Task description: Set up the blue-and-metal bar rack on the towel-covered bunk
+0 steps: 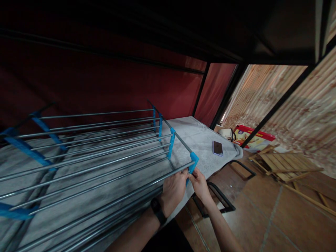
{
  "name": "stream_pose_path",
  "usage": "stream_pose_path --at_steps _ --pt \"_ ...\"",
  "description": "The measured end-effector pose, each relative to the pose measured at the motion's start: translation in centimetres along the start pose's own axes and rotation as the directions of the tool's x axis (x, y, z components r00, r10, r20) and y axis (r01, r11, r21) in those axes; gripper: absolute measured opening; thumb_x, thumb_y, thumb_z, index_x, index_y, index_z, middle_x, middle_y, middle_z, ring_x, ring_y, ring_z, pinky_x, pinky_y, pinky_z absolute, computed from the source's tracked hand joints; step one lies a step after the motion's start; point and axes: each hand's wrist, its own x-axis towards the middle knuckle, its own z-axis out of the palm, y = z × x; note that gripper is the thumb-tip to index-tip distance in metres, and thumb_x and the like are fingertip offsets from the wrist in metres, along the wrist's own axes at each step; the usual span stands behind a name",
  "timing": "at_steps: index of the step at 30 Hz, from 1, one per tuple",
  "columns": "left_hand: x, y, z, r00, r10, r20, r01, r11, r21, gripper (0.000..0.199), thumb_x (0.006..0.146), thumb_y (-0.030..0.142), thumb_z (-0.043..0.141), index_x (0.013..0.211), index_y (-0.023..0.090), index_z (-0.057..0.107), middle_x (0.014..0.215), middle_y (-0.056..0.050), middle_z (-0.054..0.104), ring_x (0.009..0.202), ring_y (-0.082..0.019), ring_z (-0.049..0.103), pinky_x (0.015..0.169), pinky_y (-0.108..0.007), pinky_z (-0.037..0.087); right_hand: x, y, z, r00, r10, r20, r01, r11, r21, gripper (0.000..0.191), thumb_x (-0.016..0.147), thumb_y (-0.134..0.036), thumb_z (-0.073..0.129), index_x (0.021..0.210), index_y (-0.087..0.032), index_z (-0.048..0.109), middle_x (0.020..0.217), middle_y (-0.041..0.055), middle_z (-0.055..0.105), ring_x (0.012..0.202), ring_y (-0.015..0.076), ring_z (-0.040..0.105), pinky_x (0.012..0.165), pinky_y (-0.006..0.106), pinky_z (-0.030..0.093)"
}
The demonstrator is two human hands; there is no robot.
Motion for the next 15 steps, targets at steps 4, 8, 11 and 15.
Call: stream_pose_path --at_steps 4,8,11,15 --pt "0.0 -0.2 0.1 1.000 0.002 0.003 -0.002 1.000 -0.025 0.031 0.102 0.024 0.036 0.123 0.024 0.059 0.104 -0.007 0.073 0.092 -0.023 0.070 0.078 -0.032 0.052 -0.1 0.2 0.0 1.000 -0.005 -0.022 0.005 1.000 -0.011 0.021 0.080 -0.028 0.063 0.099 -0.022 0.069 0.102 0.0039 0.073 0.093 0.0229 0.065 0.092 0.036 0.049" --pt "-0.1 -0.3 0.1 1.000 0.013 0.020 -0.012 0.999 -0.036 0.031 0.102 0.025 0.036 0.121 0.024 0.060 0.102 -0.007 0.072 0.091 -0.022 0.070 0.077 -0.031 0.052 -0.1 0.5 0.0 1.000 -0.016 -0.013 0.016 0.999 -0.033 0.024 0.082 -0.026 0.061 0.105 -0.021 0.068 0.104 0.0041 0.073 0.096 0.0226 0.065 0.092 0.035 0.048" --pt "0.0 -0.4 0.2 0.999 0.006 0.038 -0.004 0.999 -0.035 0.031 0.102 0.025 0.035 0.120 0.025 0.060 0.101 -0.006 0.073 0.090 -0.022 0.069 0.075 -0.031 0.051 -0.1 1.0 0.0 0.999 -0.032 -0.006 0.032 0.999 -0.042 0.022 0.082 -0.027 0.061 0.102 -0.020 0.068 0.102 0.0045 0.073 0.093 0.0216 0.064 0.090 0.034 0.048" --pt "0.0 -0.3 0.3 0.999 -0.012 0.046 0.014 0.999 -0.039 0.031 0.102 0.025 0.036 0.121 0.026 0.060 0.102 -0.006 0.073 0.091 -0.022 0.069 0.074 -0.032 0.051 -0.3 1.2 0.0 0.999 -0.038 -0.018 0.036 0.996 -0.078 0.021 0.084 -0.030 0.060 0.101 -0.019 0.067 0.098 0.0047 0.073 0.091 0.0210 0.064 0.087 0.032 0.049"
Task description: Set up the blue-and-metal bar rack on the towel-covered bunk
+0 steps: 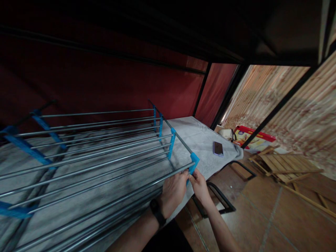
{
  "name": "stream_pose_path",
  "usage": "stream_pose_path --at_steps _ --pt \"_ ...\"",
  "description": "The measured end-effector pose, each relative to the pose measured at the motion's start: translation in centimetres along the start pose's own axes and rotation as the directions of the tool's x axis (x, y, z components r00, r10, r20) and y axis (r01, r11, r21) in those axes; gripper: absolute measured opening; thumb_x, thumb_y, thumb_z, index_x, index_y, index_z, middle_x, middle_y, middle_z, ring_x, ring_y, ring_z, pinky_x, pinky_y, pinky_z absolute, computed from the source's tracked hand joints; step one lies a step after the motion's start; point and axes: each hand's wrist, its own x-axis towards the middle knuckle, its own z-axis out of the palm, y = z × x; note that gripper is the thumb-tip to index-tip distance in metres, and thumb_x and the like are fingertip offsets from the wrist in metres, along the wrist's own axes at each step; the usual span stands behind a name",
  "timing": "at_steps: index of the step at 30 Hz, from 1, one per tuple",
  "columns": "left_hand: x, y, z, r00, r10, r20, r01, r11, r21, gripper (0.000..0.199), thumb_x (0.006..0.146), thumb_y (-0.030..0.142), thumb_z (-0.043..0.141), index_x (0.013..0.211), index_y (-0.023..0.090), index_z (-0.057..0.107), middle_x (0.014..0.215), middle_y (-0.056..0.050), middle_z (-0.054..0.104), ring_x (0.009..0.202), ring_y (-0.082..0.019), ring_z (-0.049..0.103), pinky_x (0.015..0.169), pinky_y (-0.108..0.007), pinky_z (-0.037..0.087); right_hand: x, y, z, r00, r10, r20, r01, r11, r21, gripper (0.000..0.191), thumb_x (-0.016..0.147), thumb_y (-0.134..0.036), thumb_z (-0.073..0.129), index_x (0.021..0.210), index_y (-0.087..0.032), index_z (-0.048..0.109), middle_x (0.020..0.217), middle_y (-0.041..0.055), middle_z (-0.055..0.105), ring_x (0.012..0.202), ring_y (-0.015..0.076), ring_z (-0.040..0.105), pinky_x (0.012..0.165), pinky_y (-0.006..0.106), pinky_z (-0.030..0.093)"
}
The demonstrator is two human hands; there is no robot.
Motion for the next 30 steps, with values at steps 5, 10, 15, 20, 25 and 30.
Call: stream_pose_path --at_steps 5,10,15,20,25,30 --pt "-0.1 0.0 0.2 1.000 0.008 -0.004 -0.008 1.000 0.007 0.031 0.102 0.025 0.034 0.118 0.026 0.061 0.098 -0.005 0.073 0.090 -0.023 0.069 0.073 -0.033 0.050 -0.2 -0.3 0.0 1.000 -0.005 0.003 0.005 0.999 -0.053 0.023 0.086 -0.030 0.058 0.105 -0.018 0.065 0.099 0.0049 0.072 0.091 0.0206 0.064 0.086 0.031 0.048" --pt "-0.3 -0.4 0.6 0.999 0.037 -0.040 -0.036 0.999 0.026 0.031 0.102 0.023 0.035 0.122 0.024 0.059 0.101 -0.005 0.072 0.093 -0.025 0.069 0.074 -0.035 0.051 -0.5 -0.4 0.1 1.000 -0.007 0.015 0.009 0.994 -0.107 0.023 0.088 -0.034 0.055 0.101 -0.018 0.065 0.097 0.0055 0.072 0.086 0.0200 0.063 0.082 0.030 0.049" --pt "-0.4 -0.4 0.9 0.997 0.046 -0.057 -0.043 0.998 0.039 0.030 0.100 0.019 0.039 0.121 0.023 0.061 0.103 -0.006 0.072 0.093 -0.025 0.069 0.076 -0.035 0.052 -0.8 -0.2 0.4 1.000 -0.025 -0.006 0.023 0.985 -0.170 0.019 0.089 -0.033 0.053 0.096 -0.018 0.063 0.084 0.0035 0.069 0.077 0.0188 0.061 0.082 0.031 0.050" --pt "-0.1 0.3 0.4 0.995 0.052 -0.085 -0.045 0.995 0.086 0.034 0.098 0.013 0.040 0.125 0.022 0.059 0.110 -0.007 0.071 0.099 -0.025 0.068 0.084 -0.037 0.054 -1.0 -0.3 0.7 1.000 -0.018 -0.002 0.018 0.994 -0.111 0.025 0.087 -0.031 0.055 0.106 -0.018 0.062 0.096 0.0068 0.072 0.087 0.0201 0.064 0.093 0.035 0.050" --pt "-4.6 -1.6 1.0 0.907 0.369 -0.201 -0.315 0.914 0.257 0.043 0.100 0.016 0.038 0.142 0.018 0.047 0.138 -0.010 0.058 0.128 -0.024 0.052 0.108 -0.039 0.042 -1.5 0.0 0.4 1.000 0.027 0.013 -0.027 1.000 0.016 0.046 0.083 -0.030 0.059 0.127 -0.020 0.056 0.130 0.0098 0.064 0.124 0.0238 0.057 0.113 0.042 0.038" --pt "-11.6 -8.1 4.9 0.878 0.471 -0.080 -0.431 0.854 0.292 0.042 0.096 0.010 0.040 0.134 0.019 0.055 0.137 -0.006 0.061 0.129 -0.021 0.053 0.113 -0.038 0.038 -3.1 3.1 0.5 0.992 0.106 0.064 -0.107 0.994 0.013 0.053 0.082 -0.029 0.058 0.134 -0.020 0.053 0.133 0.0107 0.063 0.125 0.0261 0.057 0.113 0.047 0.039"
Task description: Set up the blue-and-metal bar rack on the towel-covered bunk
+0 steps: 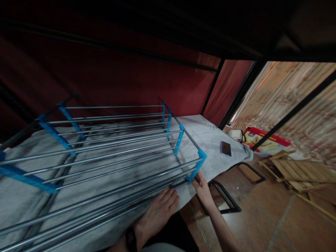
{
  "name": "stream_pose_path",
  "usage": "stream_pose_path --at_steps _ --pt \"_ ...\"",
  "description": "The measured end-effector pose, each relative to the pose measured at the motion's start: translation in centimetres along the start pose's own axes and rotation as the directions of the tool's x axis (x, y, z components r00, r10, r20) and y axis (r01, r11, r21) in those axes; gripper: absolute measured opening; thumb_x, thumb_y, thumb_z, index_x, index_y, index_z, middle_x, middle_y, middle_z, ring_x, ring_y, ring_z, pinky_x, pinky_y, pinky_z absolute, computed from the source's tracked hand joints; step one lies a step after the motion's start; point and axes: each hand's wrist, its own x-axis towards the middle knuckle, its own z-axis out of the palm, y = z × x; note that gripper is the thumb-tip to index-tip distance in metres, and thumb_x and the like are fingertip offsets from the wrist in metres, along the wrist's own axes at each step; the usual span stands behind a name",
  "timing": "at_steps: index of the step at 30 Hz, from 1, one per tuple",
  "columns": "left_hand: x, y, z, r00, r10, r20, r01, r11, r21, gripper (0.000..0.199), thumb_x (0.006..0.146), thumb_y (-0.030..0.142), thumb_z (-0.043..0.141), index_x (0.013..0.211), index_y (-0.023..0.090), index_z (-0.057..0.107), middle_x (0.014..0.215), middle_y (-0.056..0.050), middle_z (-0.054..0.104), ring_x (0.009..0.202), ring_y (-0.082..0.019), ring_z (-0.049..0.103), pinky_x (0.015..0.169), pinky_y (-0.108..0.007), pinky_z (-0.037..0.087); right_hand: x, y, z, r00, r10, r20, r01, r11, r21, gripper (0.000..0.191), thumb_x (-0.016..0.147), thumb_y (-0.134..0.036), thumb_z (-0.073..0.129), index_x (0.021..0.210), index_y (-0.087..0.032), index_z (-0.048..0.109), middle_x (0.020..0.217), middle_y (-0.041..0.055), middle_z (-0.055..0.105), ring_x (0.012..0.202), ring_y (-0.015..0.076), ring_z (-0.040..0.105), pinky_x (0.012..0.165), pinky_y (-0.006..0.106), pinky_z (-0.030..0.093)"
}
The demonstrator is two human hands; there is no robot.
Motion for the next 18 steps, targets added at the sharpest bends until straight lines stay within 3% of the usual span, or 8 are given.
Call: stream_pose_path --at_steps 1,3,5,7,11,15,18 --pt "-1.2 -0.6 0.6 0.990 -0.131 0.051 0.131 0.991 0.001 0.046 0.094 0.006 0.040 0.137 0.019 0.053 0.137 -0.007 0.061 0.127 -0.022 0.055 0.110 -0.039 0.042 -0.2 0.8 0.1 1.000 0.004 0.007 -0.004 1.000 -0.018 0.052 0.082 -0.029 0.058 0.133 -0.020 0.054 0.133 0.0108 0.063 0.124 0.0263 0.058 0.112 0.048 0.040" --pt "-2.1 -1.8 1.4 0.910 -0.394 0.130 0.397 0.918 0.000 0.046 0.094 0.006 0.039 0.135 0.018 0.055 0.132 -0.010 0.064 0.121 -0.023 0.060 0.103 -0.039 0.048 -0.4 2.3 0.4 1.000 -0.002 0.010 0.002 0.998 -0.066 0.050 0.081 -0.029 0.059 0.130 -0.019 0.054 0.132 0.0114 0.064 0.123 0.0263 0.059 0.112 0.048 0.040" --pt "-1.6 -2.8 1.6 0.830 -0.529 0.177 0.543 0.839 -0.036 0.037 0.097 0.011 0.038 0.127 0.018 0.060 0.127 -0.011 0.067 0.116 -0.023 0.063 0.100 -0.038 0.050 -0.4 3.1 0.7 1.000 -0.008 -0.004 0.008 0.993 -0.118 0.045 0.082 -0.030 0.057 0.126 -0.018 0.056 0.127 0.0125 0.066 0.120 0.0266 0.060 0.110 0.048 0.041" --pt "-0.4 -3.4 1.8 0.814 -0.537 0.222 0.566 0.820 -0.089 0.032 0.099 0.016 0.040 0.122 0.017 0.061 0.126 -0.012 0.067 0.116 -0.023 0.063 0.101 -0.038 0.050 -0.2 3.4 0.9 1.000 -0.013 -0.021 0.009 0.985 -0.170 0.041 0.084 -0.032 0.054 0.121 -0.017 0.058 0.120 0.0130 0.069 0.117 0.0271 0.061 0.108 0.047 0.043" --pt "1.6 -3.3 2.6 0.828 -0.462 0.318 0.532 0.826 -0.185 0.033 0.099 0.014 0.036 0.124 0.016 0.058 0.119 -0.014 0.070 0.108 -0.023 0.067 0.096 -0.037 0.051 0.1 3.0 1.1 0.999 -0.041 -0.028 0.033 0.974 -0.224 0.042 0.086 -0.035 0.052 0.123 -0.017 0.058 0.113 0.0125 0.071 0.112 0.0268 0.063 0.102 0.045 0.047" --pt "2.3 -3.0 2.4 0.836 -0.468 0.287 0.538 0.801 -0.262 0.032 0.099 0.012 0.035 0.118 0.018 0.059 0.121 -0.010 0.070 0.112 -0.021 0.065 0.099 -0.035 0.048 0.1 2.7 1.1 0.998 -0.065 -0.022 0.058 0.971 -0.232 0.039 0.086 -0.034 0.051 0.120 -0.017 0.059 0.116 0.0124 0.070 0.113 0.0263 0.063 0.099 0.043 0.049" --pt "2.5 -2.7 1.3 0.839 -0.464 0.286 0.538 0.787 -0.302 0.032 0.101 0.018 0.034 0.120 0.021 0.060 0.121 -0.007 0.070 0.111 -0.020 0.065 0.099 -0.034 0.048 0.2 2.9 1.0 0.998 -0.062 -0.033 0.053 0.970 -0.238 0.034 0.086 -0.033 0.051 0.114 -0.017 0.059 0.107 0.0114 0.071 0.109 0.0258 0.064 0.098 0.043 0.049"
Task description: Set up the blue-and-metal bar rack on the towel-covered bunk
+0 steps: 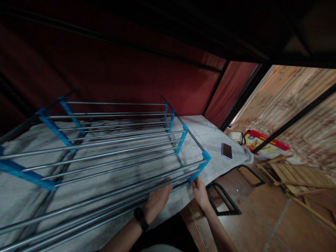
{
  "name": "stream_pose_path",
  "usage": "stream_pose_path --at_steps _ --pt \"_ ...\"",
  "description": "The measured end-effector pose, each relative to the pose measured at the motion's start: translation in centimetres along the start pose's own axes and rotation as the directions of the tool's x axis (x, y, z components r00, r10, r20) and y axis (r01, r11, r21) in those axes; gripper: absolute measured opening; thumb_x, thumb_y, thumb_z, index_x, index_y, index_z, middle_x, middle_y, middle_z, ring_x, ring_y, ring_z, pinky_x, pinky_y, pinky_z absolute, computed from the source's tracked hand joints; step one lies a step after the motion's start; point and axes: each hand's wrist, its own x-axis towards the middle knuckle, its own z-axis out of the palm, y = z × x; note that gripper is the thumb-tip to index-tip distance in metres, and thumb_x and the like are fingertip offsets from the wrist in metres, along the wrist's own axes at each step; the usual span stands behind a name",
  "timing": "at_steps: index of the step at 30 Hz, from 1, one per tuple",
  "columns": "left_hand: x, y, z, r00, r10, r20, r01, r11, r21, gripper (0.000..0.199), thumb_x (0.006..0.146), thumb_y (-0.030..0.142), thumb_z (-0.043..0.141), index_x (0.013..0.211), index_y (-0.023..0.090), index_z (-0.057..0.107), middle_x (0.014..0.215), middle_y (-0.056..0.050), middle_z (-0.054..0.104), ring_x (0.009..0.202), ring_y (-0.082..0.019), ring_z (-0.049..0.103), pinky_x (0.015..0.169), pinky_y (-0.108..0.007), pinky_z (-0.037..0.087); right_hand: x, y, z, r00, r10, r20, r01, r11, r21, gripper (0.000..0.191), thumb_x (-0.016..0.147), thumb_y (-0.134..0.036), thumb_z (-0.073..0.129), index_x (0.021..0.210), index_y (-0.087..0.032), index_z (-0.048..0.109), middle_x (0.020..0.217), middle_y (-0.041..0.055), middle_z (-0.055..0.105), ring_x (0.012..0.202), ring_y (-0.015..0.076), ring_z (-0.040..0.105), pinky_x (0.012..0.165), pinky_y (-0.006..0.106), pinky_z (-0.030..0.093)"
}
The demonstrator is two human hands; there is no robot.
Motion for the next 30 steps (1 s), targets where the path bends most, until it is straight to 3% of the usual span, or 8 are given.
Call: stream_pose_path --at_steps 5,11,21,27,30 --pt "0.0 0.9 -0.9 0.999 -0.027 0.024 0.028 0.999 -0.033 0.034 0.101 0.022 0.036 0.128 0.026 0.057 0.119 -0.004 0.071 0.111 -0.019 0.065 0.096 -0.032 0.048 0.4 -0.1 0.0 1.000 -0.002 -0.004 0.002 1.000 0.000 0.035 0.085 -0.029 0.051 0.117 -0.017 0.057 0.109 0.0114 0.070 0.110 0.0248 0.062 0.101 0.043 0.046" --pt "1.3 0.5 -0.1 0.999 0.010 -0.034 -0.011 1.000 -0.021 0.032 0.101 0.021 0.036 0.123 0.023 0.060 0.126 -0.007 0.068 0.118 -0.021 0.062 0.105 -0.037 0.044 1.1 -0.2 0.0 1.000 0.002 0.001 -0.002 1.000 0.027 0.041 0.084 -0.030 0.052 0.123 -0.017 0.057 0.112 0.0114 0.070 0.109 0.0250 0.062 0.103 0.045 0.044" --pt "1.3 1.4 -2.5 0.996 -0.015 0.093 0.008 0.997 0.072 0.041 0.094 0.003 0.033 0.120 0.019 0.060 0.109 -0.011 0.072 0.102 -0.021 0.069 0.092 -0.033 0.052 2.2 1.7 -0.2 0.999 0.048 0.005 -0.048 0.997 0.052 0.037 0.077 -0.041 0.060 0.106 -0.018 0.064 0.105 0.0112 0.071 0.099 0.0274 0.063 0.099 0.048 0.045" --pt "1.4 1.2 -1.2 0.998 0.068 0.019 -0.070 0.983 0.168 0.036 0.094 0.004 0.035 0.117 0.017 0.060 0.127 -0.013 0.066 0.117 -0.022 0.063 0.103 -0.038 0.047 2.3 2.1 0.2 0.999 0.043 -0.003 -0.043 0.998 0.047 0.034 0.077 -0.044 0.059 0.103 -0.021 0.062 0.105 0.0095 0.069 0.098 0.0263 0.061 0.100 0.048 0.043" --pt "1.8 1.5 -0.9 0.994 0.107 0.035 -0.112 0.973 0.201 0.038 0.093 0.001 0.033 0.118 0.014 0.058 0.121 -0.016 0.068 0.110 -0.023 0.067 0.099 -0.038 0.050 2.2 1.9 0.3 0.999 0.044 -0.015 -0.044 0.999 0.028 0.033 0.077 -0.045 0.058 0.099 -0.021 0.060 0.100 0.0094 0.069 0.095 0.0260 0.061 0.099 0.048 0.044"
